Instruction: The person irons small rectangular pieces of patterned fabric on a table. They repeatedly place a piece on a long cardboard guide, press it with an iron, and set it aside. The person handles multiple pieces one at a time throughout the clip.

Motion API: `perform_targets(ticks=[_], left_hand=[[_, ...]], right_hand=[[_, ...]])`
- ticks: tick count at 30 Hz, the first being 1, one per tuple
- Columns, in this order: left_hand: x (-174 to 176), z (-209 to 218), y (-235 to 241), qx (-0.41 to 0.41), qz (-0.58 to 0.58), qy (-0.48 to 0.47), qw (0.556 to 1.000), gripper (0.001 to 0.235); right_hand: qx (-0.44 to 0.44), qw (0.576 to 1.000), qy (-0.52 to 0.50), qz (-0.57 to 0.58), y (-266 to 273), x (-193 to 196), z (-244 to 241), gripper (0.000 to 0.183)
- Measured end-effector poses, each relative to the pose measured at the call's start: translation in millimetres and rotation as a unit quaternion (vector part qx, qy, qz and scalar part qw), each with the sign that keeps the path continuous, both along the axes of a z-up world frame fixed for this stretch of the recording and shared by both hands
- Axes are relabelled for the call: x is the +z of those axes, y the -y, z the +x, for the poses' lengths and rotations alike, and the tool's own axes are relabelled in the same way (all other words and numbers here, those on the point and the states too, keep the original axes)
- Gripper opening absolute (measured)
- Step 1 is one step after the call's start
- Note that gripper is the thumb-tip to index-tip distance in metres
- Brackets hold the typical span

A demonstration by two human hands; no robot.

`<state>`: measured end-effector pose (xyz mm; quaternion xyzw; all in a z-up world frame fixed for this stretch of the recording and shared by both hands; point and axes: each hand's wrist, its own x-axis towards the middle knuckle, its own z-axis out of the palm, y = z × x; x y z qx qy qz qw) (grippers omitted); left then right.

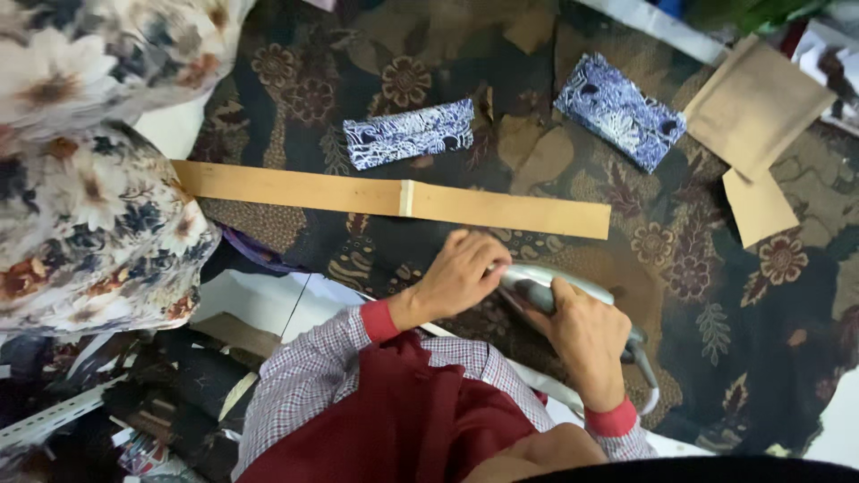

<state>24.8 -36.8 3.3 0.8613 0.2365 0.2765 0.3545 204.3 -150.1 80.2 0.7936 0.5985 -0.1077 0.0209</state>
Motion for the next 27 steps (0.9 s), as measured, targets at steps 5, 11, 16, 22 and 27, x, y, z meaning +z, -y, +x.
perform_targets(ticks=[5,11,16,22,27], left_hand=[[-12.1,-5.4,10.6,-0.007,0.068,-0.031,0.997,0.015],[-19.5,0.5,11.3,-0.014,0.158,-0.1,0.982,0.012],[-26.2,21.9,9.6,-0.033,0.175,-0.102,0.979,0.016],[-45.0,50.1,21.1,-0.089,0.159,-0.089,0.979,0.016],[-60.2,66.3,27.3,-0.105,0.137,-0.098,0.98,0.018]], right_hand=[[-0.036,0.999,0.008,0.032,27.1,-1.6,18.2,0.043],[-0.094,0.995,0.029,0.026,57.6,-5.0,35.8,0.045],[-0.125,0.989,0.064,-0.043,70.2,-11.9,42.0,0.049],[-0.264,0.96,0.058,-0.071,81.7,-16.2,91.7,0.055],[-0.273,0.752,-0.327,0.502,137.2,-42.3,133.6,0.044]])
